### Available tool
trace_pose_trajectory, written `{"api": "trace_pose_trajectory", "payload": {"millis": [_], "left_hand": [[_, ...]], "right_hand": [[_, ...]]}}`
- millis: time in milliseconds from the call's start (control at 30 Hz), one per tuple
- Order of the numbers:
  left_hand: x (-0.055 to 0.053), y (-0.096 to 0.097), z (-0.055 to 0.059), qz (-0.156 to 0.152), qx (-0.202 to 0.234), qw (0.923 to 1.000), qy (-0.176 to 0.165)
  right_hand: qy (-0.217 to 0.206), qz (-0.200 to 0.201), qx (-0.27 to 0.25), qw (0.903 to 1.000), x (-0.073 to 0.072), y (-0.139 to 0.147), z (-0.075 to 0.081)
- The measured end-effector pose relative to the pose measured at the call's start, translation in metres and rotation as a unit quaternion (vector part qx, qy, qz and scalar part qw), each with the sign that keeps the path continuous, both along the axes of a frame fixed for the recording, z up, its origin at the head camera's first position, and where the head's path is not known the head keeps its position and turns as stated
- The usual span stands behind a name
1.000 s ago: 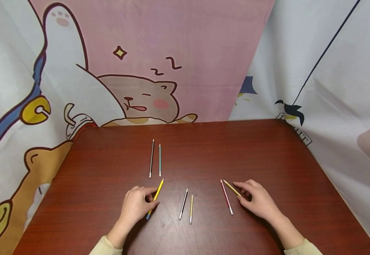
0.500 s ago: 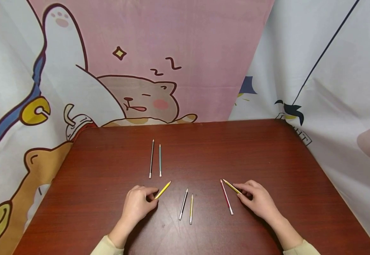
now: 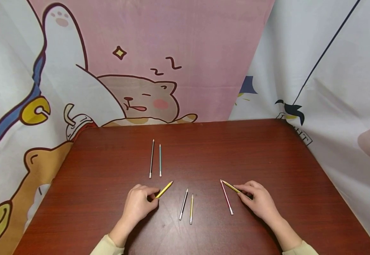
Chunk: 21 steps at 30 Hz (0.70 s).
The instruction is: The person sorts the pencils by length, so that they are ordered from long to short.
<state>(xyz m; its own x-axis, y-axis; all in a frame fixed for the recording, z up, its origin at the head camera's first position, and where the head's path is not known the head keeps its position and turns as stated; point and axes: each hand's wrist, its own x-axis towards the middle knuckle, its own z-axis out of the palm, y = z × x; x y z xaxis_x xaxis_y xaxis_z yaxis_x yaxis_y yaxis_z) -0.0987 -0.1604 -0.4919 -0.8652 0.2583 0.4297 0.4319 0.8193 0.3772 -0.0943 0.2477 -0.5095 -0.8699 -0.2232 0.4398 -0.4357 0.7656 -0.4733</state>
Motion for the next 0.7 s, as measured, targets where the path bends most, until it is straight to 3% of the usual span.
{"api": "trace_pose_trajectory", "payload": {"millis": [467,700], "left_hand": [[-0.0036,-0.0008,-0.0011,-0.011,0.035,0.9993,-0.01],[-0.0058,-0.0029,0.0036,-0.009,0.077,0.9961,-0.042]], "right_hand": [[-0.009,-0.039,-0.019,0.999,-0.003,-0.0035,0.0024],[-0.012,-0.041,-0.05,0.9978,-0.0055,-0.0024,0.0056]]}}
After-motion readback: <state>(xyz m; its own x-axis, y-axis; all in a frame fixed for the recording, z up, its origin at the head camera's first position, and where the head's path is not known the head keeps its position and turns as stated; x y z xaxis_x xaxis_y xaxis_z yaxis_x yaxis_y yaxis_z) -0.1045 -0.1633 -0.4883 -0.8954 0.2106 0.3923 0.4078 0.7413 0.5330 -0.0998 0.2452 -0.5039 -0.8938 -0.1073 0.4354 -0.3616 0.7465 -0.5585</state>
